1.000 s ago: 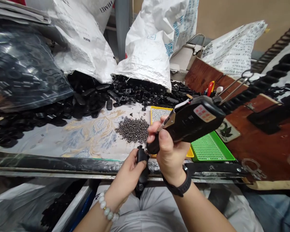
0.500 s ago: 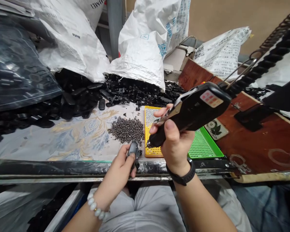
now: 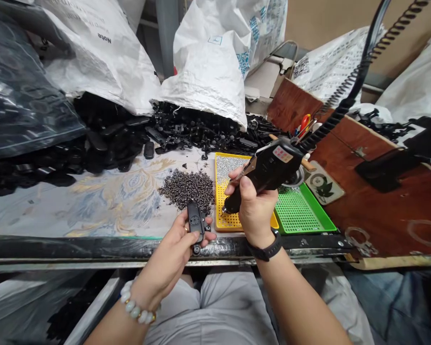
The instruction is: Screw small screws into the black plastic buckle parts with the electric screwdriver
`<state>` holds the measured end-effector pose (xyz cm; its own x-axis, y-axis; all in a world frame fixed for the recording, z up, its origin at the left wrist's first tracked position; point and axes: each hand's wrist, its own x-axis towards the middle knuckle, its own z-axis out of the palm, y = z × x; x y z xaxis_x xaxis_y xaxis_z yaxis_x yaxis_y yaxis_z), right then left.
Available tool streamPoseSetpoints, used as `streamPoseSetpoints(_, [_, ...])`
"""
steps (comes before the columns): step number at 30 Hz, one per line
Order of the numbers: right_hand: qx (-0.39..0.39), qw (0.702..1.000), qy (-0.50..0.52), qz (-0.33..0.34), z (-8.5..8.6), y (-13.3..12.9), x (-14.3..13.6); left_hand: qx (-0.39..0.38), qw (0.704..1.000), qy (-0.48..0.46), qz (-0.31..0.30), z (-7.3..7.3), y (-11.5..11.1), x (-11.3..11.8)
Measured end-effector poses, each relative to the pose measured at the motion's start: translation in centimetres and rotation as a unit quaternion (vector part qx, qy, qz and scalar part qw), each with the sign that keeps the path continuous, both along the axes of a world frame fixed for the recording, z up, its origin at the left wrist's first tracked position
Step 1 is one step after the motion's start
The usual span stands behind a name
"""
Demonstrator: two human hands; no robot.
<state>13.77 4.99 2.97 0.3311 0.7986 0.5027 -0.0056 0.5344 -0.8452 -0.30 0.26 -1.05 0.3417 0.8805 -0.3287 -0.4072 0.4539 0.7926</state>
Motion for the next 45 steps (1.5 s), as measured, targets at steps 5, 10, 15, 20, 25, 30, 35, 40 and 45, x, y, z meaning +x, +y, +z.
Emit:
streamPoseSetpoints(5, [0.014, 1.000, 0.013, 0.008, 0.0, 0.2, 0.0, 0.015, 0.999, 0.032, -0.006, 0.0, -0.1, 0.2])
streamPoseSetpoints(10, [0.038, 0.999, 0.034, 0.011, 1.2, -0.2, -0.1, 0.029, 0.998, 0.062, -0.011, 0.2, -0.1, 0.4])
streamPoseSetpoints(15, [0.062, 0.996, 0.056, 0.028, 2.3, -0.5, -0.7, 0.040, 0.997, 0.066, -0.012, 0.3, -0.1, 0.6])
streamPoseSetpoints(20, [0.069, 0.995, 0.059, 0.031, 2.4, -0.7, -0.7, 0.044, 0.996, 0.074, 0.007, 0.2, -0.3, 0.8])
streamPoseSetpoints(25, [0.086, 0.992, 0.080, 0.039, 3.2, -1.0, -1.4, 0.041, 0.996, 0.078, 0.013, 0.4, -0.2, 0.9])
streamPoseSetpoints(30, [0.083, 0.991, 0.088, 0.060, 3.7, -1.3, -3.2, 0.022, 0.996, 0.078, 0.023, 0.3, -0.2, 1.0])
streamPoseSetpoints(35, [0.066, 0.993, 0.080, 0.061, 3.1, -1.1, -4.2, 0.018, 0.997, 0.055, 0.041, 0.0, -0.2, 1.2])
streamPoseSetpoints(40, [0.050, 0.992, 0.088, 0.075, 2.4, -1.1, -4.2, 0.030, 0.998, 0.046, 0.038, 0.0, -0.2, 1.2])
streamPoseSetpoints(45, [0.035, 0.993, 0.072, 0.090, 2.1, -1.4, -4.4, 0.024, 0.998, 0.040, 0.037, 0.2, -0.1, 1.2])
